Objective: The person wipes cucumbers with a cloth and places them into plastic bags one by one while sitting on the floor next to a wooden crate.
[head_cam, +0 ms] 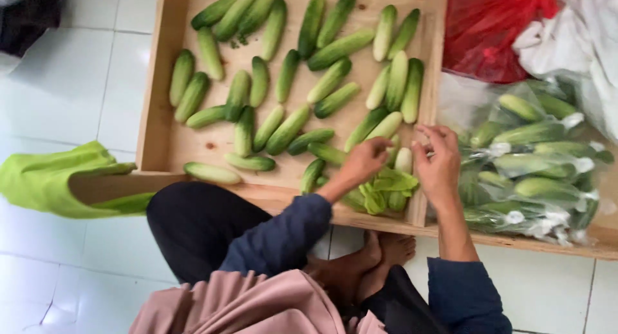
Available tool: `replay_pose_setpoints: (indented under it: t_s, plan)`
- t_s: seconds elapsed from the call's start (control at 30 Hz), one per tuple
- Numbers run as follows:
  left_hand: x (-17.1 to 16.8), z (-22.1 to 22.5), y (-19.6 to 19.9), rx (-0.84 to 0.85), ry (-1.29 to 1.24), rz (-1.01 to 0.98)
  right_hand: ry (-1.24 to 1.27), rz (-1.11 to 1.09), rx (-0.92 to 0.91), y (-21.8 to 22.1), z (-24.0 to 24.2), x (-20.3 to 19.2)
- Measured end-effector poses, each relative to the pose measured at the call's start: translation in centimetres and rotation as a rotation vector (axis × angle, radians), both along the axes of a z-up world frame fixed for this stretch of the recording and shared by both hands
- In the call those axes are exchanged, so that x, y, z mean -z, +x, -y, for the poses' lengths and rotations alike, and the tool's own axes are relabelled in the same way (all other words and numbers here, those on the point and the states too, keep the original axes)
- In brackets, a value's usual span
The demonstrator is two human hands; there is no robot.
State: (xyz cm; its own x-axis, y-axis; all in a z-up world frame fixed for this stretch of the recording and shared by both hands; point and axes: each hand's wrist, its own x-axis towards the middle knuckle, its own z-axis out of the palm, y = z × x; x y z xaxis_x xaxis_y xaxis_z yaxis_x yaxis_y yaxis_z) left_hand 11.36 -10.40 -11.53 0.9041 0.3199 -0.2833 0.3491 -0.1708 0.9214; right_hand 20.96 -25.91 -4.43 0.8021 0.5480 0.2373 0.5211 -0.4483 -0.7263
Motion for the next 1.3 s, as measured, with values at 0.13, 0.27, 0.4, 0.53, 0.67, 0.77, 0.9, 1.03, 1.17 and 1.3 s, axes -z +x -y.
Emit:
replay_pose_setpoints:
  t_s: [0.13,0.27,0.4,0.53,0.67,0.77,0.9,1.03,1.17,1.3]
  plan:
    - [-1.6,-6.0,-6.8,0.003,0.136,-0.102,-0.107,-0.163,-0.074,-4.3,-2.1,1.9]
    - [0.9,-6.5,-9.8,0.030,0.089,-0.108,-0.723,0.022,-0.147,-7.9,-2.8,1.3]
    - [0.8,-5.0,-9.7,0.101,0.024,-0.099,-0.895,-0.027,-0.121,-8.0,-1.7,4.7]
    - [-0.7,-4.3,-9.5,0.089,-0.082,-0.061,-0.670,-0.180,-0.091,-9.0,-2.6,2.7]
    - [-7.4,-5.7,-9.9,0.080,-0.424,-0.139,-0.352,-0.248,0.121,-10.3,-4.6,-1.0]
    - [-6.6,-5.1,-9.1,0.044,-0.481,-0.175,-0.184,-0.279,0.179,-10.6,-6.1,-2.4]
    - [-3.5,-4.1,-8.5,-0.105,-0.446,-0.176,0.002,-0.400,0.143,-12.9,-8.0,-1.3]
    - [-2.5,-4.5,-8.7,-0.167,-0.368,-0.176,0.076,-0.271,-0.032,-13.7,-8.0,1.4]
    - [-4.7,-4.9,-9.4,-0.272,-0.288,0.004,0.129,-0.448,-0.002,-13.5,-8.4,1.8]
    - [-2.0,-5.6,-8.8,-0.312,-0.210,0.271,0.239,-0.588,0.098,-11.8,-7.8,4.1]
